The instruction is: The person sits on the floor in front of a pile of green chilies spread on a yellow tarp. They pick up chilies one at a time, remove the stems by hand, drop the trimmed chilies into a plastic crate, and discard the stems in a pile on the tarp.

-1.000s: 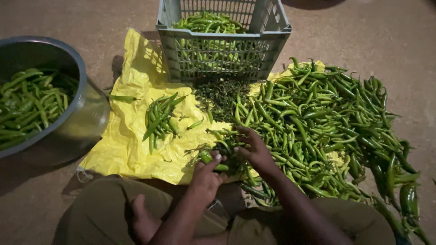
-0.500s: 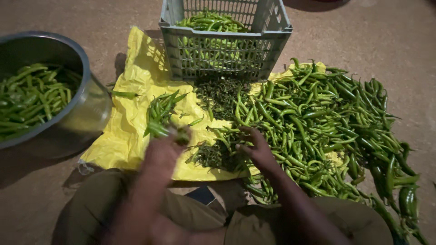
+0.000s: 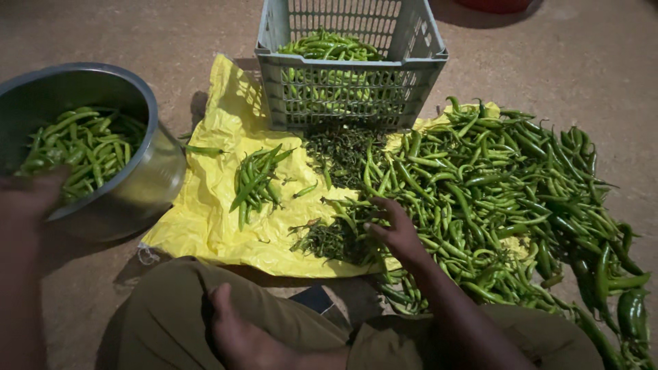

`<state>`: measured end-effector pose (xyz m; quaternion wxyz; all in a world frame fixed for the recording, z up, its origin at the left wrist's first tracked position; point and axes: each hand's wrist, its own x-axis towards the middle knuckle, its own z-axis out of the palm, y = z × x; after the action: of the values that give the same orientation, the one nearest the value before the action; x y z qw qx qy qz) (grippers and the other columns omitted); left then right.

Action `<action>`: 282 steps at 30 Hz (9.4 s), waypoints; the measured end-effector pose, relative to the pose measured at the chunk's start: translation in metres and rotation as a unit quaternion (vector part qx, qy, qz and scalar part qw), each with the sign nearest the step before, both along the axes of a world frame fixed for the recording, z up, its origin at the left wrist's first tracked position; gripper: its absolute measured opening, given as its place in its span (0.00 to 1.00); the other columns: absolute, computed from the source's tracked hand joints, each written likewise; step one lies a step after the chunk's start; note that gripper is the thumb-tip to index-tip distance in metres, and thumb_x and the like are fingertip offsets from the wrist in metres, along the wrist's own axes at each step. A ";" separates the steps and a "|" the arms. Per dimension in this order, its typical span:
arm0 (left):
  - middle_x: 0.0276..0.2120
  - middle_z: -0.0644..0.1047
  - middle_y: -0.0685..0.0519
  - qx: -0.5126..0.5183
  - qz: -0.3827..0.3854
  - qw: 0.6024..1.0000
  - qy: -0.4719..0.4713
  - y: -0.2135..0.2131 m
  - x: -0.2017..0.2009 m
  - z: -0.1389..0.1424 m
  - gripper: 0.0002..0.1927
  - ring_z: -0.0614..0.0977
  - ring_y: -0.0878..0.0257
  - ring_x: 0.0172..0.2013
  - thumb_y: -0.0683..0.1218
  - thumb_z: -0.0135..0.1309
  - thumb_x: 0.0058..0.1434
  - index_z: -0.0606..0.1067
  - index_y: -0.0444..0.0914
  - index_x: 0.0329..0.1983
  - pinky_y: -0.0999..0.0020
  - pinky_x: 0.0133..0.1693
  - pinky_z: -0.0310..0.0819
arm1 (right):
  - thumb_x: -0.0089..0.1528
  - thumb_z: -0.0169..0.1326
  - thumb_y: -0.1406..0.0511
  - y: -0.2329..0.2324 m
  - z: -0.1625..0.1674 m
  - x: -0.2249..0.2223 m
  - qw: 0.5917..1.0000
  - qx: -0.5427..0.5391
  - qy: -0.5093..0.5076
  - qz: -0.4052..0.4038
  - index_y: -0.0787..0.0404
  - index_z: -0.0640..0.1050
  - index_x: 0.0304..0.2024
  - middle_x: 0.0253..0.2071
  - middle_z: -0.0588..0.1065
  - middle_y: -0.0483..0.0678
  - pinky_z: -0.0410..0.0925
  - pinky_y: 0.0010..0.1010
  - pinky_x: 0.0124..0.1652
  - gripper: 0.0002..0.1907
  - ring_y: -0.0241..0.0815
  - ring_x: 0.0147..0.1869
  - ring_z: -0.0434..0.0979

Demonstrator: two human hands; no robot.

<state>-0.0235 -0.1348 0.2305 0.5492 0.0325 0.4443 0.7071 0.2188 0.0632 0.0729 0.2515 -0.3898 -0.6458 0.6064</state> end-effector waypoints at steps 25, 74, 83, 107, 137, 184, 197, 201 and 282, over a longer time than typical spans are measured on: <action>0.72 0.48 0.29 -0.097 -0.145 0.688 0.704 0.058 0.116 -0.183 0.46 0.48 0.34 0.71 0.54 0.65 0.56 0.57 0.33 0.71 0.46 0.67 0.46 | 0.47 0.72 0.52 0.025 0.006 0.030 0.810 0.244 -0.531 -0.035 0.42 0.69 0.67 0.66 0.66 0.53 0.64 0.53 0.59 0.46 0.57 0.67 0.66; 0.39 0.84 0.53 -0.024 -0.135 0.987 0.090 0.107 0.105 -0.188 0.13 0.81 0.64 0.38 0.45 0.56 0.63 0.81 0.37 0.49 0.66 0.43 0.76 | 0.58 0.65 0.66 0.020 0.030 0.007 0.991 -0.089 -0.041 0.091 0.69 0.79 0.40 0.31 0.80 0.48 0.75 0.30 0.33 0.14 0.37 0.31 0.80; 0.31 0.79 0.52 0.014 -0.214 0.977 0.005 0.104 0.102 -0.208 0.14 0.81 0.62 0.30 0.50 0.47 0.71 0.76 0.35 0.45 0.66 0.33 0.73 | 0.61 0.59 0.60 0.026 0.033 0.010 0.988 -0.059 -0.121 0.081 0.63 0.86 0.40 0.26 0.79 0.44 0.64 0.26 0.28 0.13 0.32 0.26 0.71; 0.26 0.76 0.59 -0.013 -0.147 0.984 0.095 0.104 0.096 -0.197 0.10 0.68 0.70 0.24 0.46 0.58 0.64 0.81 0.38 0.45 0.73 0.25 0.61 | 0.58 0.62 0.55 0.036 0.022 0.017 0.871 0.118 -0.475 -0.038 0.57 0.84 0.34 0.33 0.81 0.54 0.74 0.44 0.41 0.13 0.54 0.35 0.84; 0.25 0.79 0.53 -0.068 -0.065 0.902 0.421 0.109 0.105 -0.234 0.15 0.80 0.64 0.27 0.35 0.67 0.43 0.76 0.37 0.33 0.68 0.32 0.76 | 0.54 0.67 0.71 0.021 -0.003 0.000 0.988 -0.082 -0.114 0.057 0.68 0.88 0.37 0.29 0.83 0.50 0.70 0.29 0.31 0.08 0.36 0.29 0.77; 0.37 0.80 0.53 -0.060 -0.068 0.986 0.143 0.112 0.106 -0.230 0.16 0.75 0.65 0.36 0.52 0.56 0.64 0.78 0.37 0.47 0.69 0.38 0.70 | 0.58 0.61 0.71 0.025 0.001 -0.004 0.999 -0.035 0.026 0.020 0.65 0.83 0.43 0.39 0.83 0.51 0.76 0.35 0.43 0.11 0.46 0.43 0.84; 0.54 0.81 0.52 0.027 -0.091 0.990 0.101 0.112 0.096 -0.195 0.23 0.79 0.63 0.53 0.47 0.54 0.62 0.76 0.42 0.62 0.68 0.55 0.70 | 0.59 0.63 0.64 0.014 0.029 -0.015 0.998 0.041 -0.038 0.001 0.64 0.83 0.46 0.38 0.84 0.49 0.75 0.32 0.43 0.14 0.39 0.42 0.83; 0.53 0.80 0.42 -0.086 -0.179 0.938 0.285 0.113 0.095 -0.180 0.24 0.80 0.53 0.52 0.50 0.56 0.64 0.73 0.39 0.62 0.60 0.53 0.74 | 0.61 0.59 0.62 0.021 0.019 -0.004 0.996 -0.065 -0.053 0.015 0.61 0.85 0.47 0.30 0.79 0.45 0.65 0.28 0.32 0.15 0.34 0.31 0.72; 0.24 0.78 0.54 -0.095 -0.348 0.916 0.178 0.136 0.053 -0.185 0.14 0.70 0.69 0.18 0.45 0.63 0.59 0.73 0.36 0.44 0.72 0.20 0.59 | 0.62 0.57 0.65 0.031 -0.032 -0.004 0.992 -0.114 -0.050 0.038 0.65 0.81 0.30 0.23 0.81 0.52 0.65 0.30 0.24 0.09 0.38 0.22 0.73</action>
<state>0.0297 0.0016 0.0457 0.6727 0.2576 0.5605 0.4085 0.2148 0.0942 0.0409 0.1498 -0.4205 -0.5987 0.6650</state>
